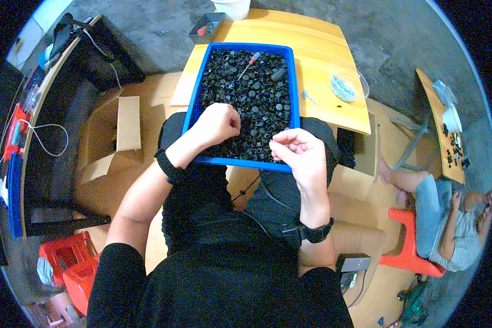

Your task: Assembling small black plastic components by hand from a blue tray.

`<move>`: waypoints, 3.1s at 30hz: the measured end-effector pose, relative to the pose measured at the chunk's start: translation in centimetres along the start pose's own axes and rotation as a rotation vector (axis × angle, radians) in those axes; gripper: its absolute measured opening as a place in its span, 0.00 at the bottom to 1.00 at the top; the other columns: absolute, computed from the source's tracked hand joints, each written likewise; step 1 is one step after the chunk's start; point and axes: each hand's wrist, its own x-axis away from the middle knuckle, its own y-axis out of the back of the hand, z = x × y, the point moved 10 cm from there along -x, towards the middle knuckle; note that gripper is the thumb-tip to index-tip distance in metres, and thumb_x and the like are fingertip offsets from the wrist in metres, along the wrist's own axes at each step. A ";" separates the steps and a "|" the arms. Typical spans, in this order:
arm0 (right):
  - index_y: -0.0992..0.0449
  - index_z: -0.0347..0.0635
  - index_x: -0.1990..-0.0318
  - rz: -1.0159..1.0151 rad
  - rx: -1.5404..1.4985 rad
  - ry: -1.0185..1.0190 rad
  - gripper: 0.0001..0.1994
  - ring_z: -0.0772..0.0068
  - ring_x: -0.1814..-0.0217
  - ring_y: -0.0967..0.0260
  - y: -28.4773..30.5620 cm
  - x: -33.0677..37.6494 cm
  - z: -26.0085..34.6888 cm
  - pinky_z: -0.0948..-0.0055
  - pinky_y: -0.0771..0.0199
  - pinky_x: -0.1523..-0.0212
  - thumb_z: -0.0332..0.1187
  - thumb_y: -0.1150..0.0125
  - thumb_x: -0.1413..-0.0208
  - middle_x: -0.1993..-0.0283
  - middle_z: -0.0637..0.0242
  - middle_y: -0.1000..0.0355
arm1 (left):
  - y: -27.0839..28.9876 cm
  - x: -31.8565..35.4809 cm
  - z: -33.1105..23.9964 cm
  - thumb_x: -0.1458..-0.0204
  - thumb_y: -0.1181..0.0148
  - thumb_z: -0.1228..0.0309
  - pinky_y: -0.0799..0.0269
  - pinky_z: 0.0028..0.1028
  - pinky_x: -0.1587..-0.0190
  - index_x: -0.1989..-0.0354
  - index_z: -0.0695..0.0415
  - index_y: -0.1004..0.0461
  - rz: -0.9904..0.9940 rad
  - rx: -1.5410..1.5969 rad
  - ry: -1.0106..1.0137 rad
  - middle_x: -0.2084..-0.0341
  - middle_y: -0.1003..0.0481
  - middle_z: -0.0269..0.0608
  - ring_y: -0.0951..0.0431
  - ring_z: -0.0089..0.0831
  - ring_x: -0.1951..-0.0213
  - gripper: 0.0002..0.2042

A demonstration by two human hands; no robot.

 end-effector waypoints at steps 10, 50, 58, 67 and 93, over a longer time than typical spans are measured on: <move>0.27 0.34 0.69 0.157 -0.136 -0.030 0.05 0.77 0.71 0.28 -5.9 1.0 0.7 0.80 0.26 0.68 0.19 0.38 0.55 0.72 0.63 0.26 | 3.9 6.0 -2.3 0.56 0.37 0.77 0.26 0.24 0.69 0.65 0.65 0.26 -0.020 1.545 0.163 0.73 0.25 0.41 0.23 0.27 0.71 0.10; 0.21 0.40 0.75 0.267 1.096 0.103 0.08 0.62 0.74 0.27 -12.0 -5.5 -4.1 0.67 0.28 0.70 0.35 0.34 0.60 0.77 0.59 0.26 | 0.6 16.9 2.2 0.52 0.39 0.73 0.27 0.26 0.70 0.61 0.61 0.26 -0.385 1.783 0.338 0.73 0.24 0.47 0.23 0.31 0.73 0.10; 0.23 0.35 0.65 0.210 0.564 0.050 0.10 0.80 0.73 0.30 -9.4 -5.7 -4.7 0.79 0.29 0.70 0.26 0.34 0.58 0.72 0.65 0.25 | 1.5 17.1 2.9 0.49 0.43 0.73 0.26 0.28 0.66 0.59 0.62 0.27 -0.377 1.768 0.354 0.69 0.25 0.48 0.24 0.34 0.69 0.10; 0.21 0.41 0.68 0.106 0.986 0.152 0.09 0.71 0.75 0.31 -6.0 -5.4 -1.7 0.73 0.30 0.70 0.30 0.35 0.60 0.73 0.62 0.27 | 2.0 16.8 3.0 0.50 0.43 0.73 0.26 0.28 0.65 0.59 0.64 0.28 -0.380 1.679 0.329 0.69 0.25 0.48 0.23 0.33 0.68 0.11; 0.25 0.32 0.61 0.386 -0.021 0.225 0.10 0.78 0.62 0.31 -12.8 4.2 3.4 0.80 0.27 0.61 0.17 0.41 0.54 0.61 0.64 0.32 | 6.3 15.9 -3.5 0.49 0.44 0.75 0.25 0.26 0.62 0.58 0.65 0.29 -0.393 1.709 0.046 0.64 0.25 0.47 0.23 0.31 0.62 0.10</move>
